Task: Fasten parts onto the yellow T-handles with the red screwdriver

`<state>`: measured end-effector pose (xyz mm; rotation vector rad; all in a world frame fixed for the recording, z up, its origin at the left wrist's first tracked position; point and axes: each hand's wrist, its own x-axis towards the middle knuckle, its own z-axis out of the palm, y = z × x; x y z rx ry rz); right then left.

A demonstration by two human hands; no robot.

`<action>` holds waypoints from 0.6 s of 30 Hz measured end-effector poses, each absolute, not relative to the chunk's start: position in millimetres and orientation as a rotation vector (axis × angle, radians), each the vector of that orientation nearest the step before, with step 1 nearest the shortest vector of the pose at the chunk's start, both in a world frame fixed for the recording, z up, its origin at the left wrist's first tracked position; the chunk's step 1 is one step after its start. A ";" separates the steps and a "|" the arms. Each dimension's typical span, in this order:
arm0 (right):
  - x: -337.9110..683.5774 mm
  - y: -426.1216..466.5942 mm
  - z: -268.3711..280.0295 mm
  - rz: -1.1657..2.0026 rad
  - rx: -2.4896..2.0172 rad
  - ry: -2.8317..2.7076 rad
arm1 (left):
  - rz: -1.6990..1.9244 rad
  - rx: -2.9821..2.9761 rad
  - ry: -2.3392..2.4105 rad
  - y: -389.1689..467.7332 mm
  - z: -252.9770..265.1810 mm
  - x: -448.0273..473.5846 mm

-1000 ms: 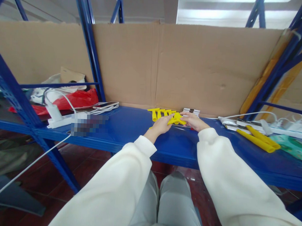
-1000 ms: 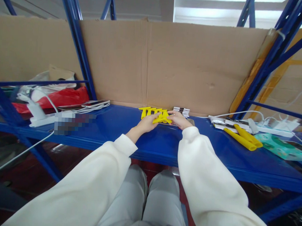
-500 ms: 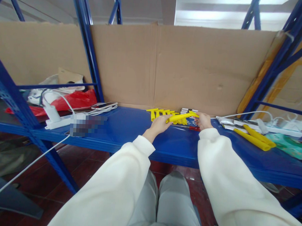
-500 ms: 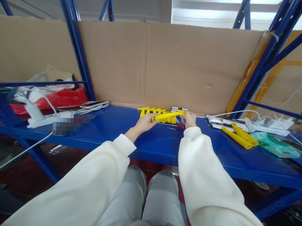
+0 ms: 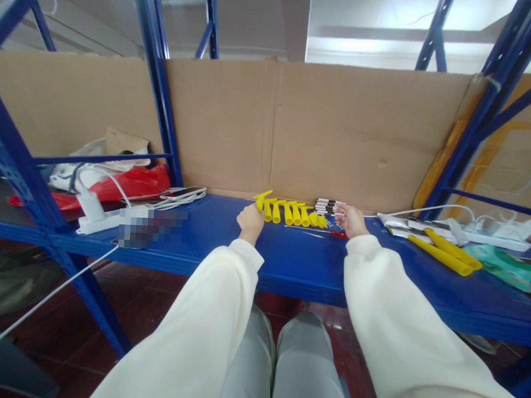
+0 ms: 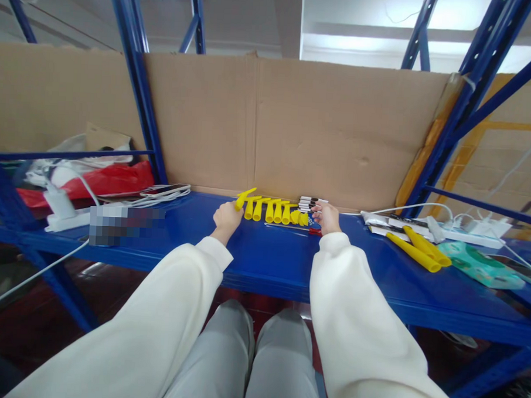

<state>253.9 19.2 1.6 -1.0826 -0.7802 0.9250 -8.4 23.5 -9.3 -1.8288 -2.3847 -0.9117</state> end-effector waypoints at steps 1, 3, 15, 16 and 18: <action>254.5 20.2 0.6 0.923 -1.086 -0.796 | -0.874 -1.816 -2.395 25.7 -11.1 -10.1; 255.5 21.9 -1.0 0.918 -1.099 -0.814 | -0.804 -1.817 -2.371 29.4 -15.1 -11.9; 253.9 22.1 -3.3 0.901 -1.148 -0.840 | -0.588 -1.977 -2.253 34.2 -26.0 -9.3; 253.8 22.1 -3.3 0.900 -1.152 -0.839 | -0.578 -1.992 -2.253 34.3 -25.9 -9.3; 253.3 21.5 -3.2 0.902 -1.156 -0.841 | -0.561 -2.018 -2.266 34.7 -25.8 -9.5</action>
